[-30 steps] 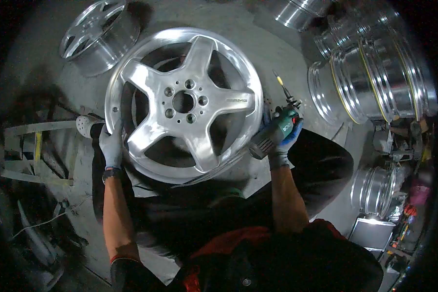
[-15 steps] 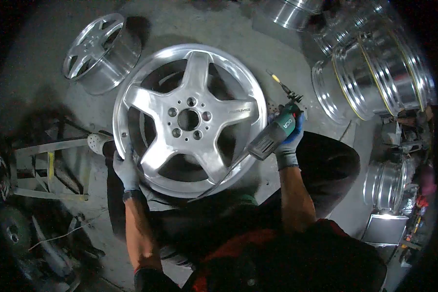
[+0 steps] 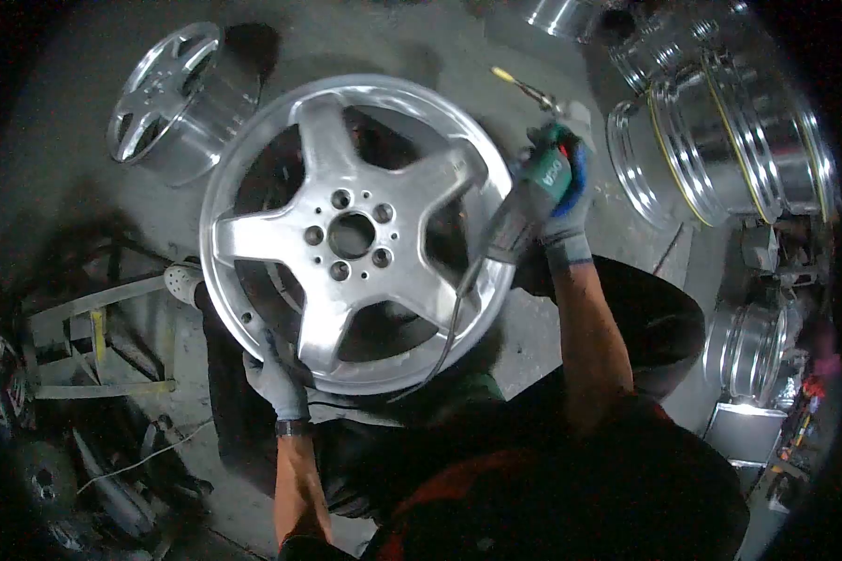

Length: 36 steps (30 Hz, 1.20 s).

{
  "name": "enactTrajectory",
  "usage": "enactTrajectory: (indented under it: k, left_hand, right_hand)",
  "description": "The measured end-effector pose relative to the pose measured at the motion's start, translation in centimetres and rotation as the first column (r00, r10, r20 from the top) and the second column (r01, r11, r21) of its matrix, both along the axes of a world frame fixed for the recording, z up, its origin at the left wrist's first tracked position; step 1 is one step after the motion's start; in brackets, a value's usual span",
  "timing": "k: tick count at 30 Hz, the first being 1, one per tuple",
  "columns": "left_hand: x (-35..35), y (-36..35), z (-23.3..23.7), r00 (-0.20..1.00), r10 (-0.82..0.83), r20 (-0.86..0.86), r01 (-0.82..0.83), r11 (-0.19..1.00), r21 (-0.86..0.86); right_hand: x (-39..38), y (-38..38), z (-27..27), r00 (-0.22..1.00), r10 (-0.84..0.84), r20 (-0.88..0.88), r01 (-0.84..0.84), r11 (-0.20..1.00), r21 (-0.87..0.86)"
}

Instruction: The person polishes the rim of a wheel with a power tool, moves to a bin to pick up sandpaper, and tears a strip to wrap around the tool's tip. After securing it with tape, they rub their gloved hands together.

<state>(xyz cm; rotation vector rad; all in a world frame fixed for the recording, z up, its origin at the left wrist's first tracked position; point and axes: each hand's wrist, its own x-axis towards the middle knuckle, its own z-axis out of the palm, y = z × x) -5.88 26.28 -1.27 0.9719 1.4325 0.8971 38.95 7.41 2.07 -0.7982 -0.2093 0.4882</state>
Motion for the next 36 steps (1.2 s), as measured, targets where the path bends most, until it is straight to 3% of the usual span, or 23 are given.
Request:
enactTrajectory:
  k: [1, 3, 4, 9, 11, 15, 17, 19, 21, 23, 24, 25, 26, 27, 29, 31, 33, 35, 36]
  left_hand:
    - [0.3, -0.7, 0.2, 1.0, -0.005, -0.007, 0.005, 1.0, -0.009]
    - [0.1, -1.3, 0.8, 0.997, -0.005, -0.074, 0.005, 1.0, 0.001]
    - [-1.9, -1.1, -1.1, 0.996, -0.071, -0.055, 0.067, 0.995, -0.078]
    - [-1.3, -3.0, -1.2, 0.996, -0.083, -0.017, 0.079, 0.983, -0.168]
    - [-1.3, -3.3, -1.3, 0.997, -0.073, -0.002, 0.072, 0.989, -0.13]
    - [-1.3, -3.1, -1.1, 0.995, -0.099, -0.006, 0.098, 0.986, -0.137]
    - [-1.6, -3.0, -1.4, 0.996, -0.088, -0.032, 0.084, 0.991, -0.108]
    - [-2.1, -2.9, -0.8, 0.992, -0.13, -0.006, 0.128, 0.982, -0.14]
    - [-1.0, -2.7, 1.7, 0.989, -0.146, -0.036, 0.131, 0.953, -0.275]
    - [-1.7, -2.6, 1.0, 0.995, -0.097, -0.003, 0.092, 0.954, -0.285]
    - [-1.5, -2.7, 1.4, 1.0, -0.006, -0.009, 0.004, 0.976, -0.218]
    - [-1.2, -2.8, 1.6, 0.996, 0.088, -0.008, -0.089, 0.985, -0.15]
    - [0.1, -3.6, 3.2, 0.988, 0.149, 0.037, -0.147, 0.988, -0.041]
    - [1.6, -4.6, 5.3, 0.987, 0.153, 0.046, -0.152, 0.988, -0.036]
    - [4.6, -7.5, 8.7, 0.956, 0.165, -0.244, -0.039, 0.892, 0.451]
    - [5.2, -10.2, 9.8, 0.929, -0.13, -0.347, 0.289, 0.84, 0.46]
    - [7.8, -13.4, 11.8, 0.819, -0.551, -0.16, 0.569, 0.747, 0.344]
    - [10.2, -16.3, 10.3, 0.604, -0.751, -0.267, 0.753, 0.429, 0.499]
    - [11.2, -17.8, 10.9, 0.558, -0.799, -0.225, 0.77, 0.397, 0.499]
  right_hand:
    - [0.4, 0.5, 0.2, 1.0, -0.005, -0.007, 0.005, 1.0, -0.009]
    - [1.1, 2.1, 0.7, 0.981, 0.171, -0.09, -0.165, 0.984, 0.071]
    - [1.7, 3.2, 0.7, 0.975, 0.133, -0.176, -0.122, 0.99, 0.073]
    - [3.9, 5.1, 0.8, 0.976, 0.188, -0.111, -0.194, 0.98, -0.05]
    - [4.3, 5.4, 0.3, 0.968, 0.241, -0.063, -0.24, 0.97, 0.021]
    - [4.6, 4.7, 0.0, 0.963, 0.233, -0.136, -0.234, 0.972, 0.009]
    - [5.1, 4.3, -0.9, 0.947, 0.299, -0.12, -0.288, 0.952, 0.1]
    - [5.1, 3.8, -0.9, 0.948, 0.303, -0.1, -0.295, 0.951, 0.089]
    - [4.9, 2.8, -0.5, 0.951, 0.299, -0.077, -0.293, 0.953, 0.081]
    - [4.8, 0.4, -0.1, 0.936, 0.313, -0.163, -0.325, 0.944, -0.053]
    - [3.7, -0.3, 0.8, 0.981, 0.191, -0.046, -0.193, 0.979, -0.068]
    - [2.5, -1.3, 2.0, 0.98, 0.197, -0.031, -0.199, 0.978, -0.06]
    - [1.2, -2.7, 3.6, 0.986, 0.15, -0.071, -0.156, 0.983, -0.095]
    - [-0.2, -4.0, 5.0, 0.989, 0.097, -0.114, -0.112, 0.985, -0.133]
    - [-1.9, -6.7, 6.3, 0.987, 0.101, -0.125, -0.116, 0.986, -0.122]
    - [-3.1, -9.2, 6.3, 0.998, 0.047, -0.045, -0.057, 0.965, -0.258]
    - [-5.9, -10.7, 7.7, 0.998, 0.063, -0.007, -0.063, 0.966, -0.252]
    - [-8.8, -11.7, 9.3, 0.99, 0.074, 0.121, -0.016, 0.904, -0.427]
    - [-11.0, -11.7, 10.9, 0.991, 0.077, 0.112, -0.022, 0.903, -0.428]
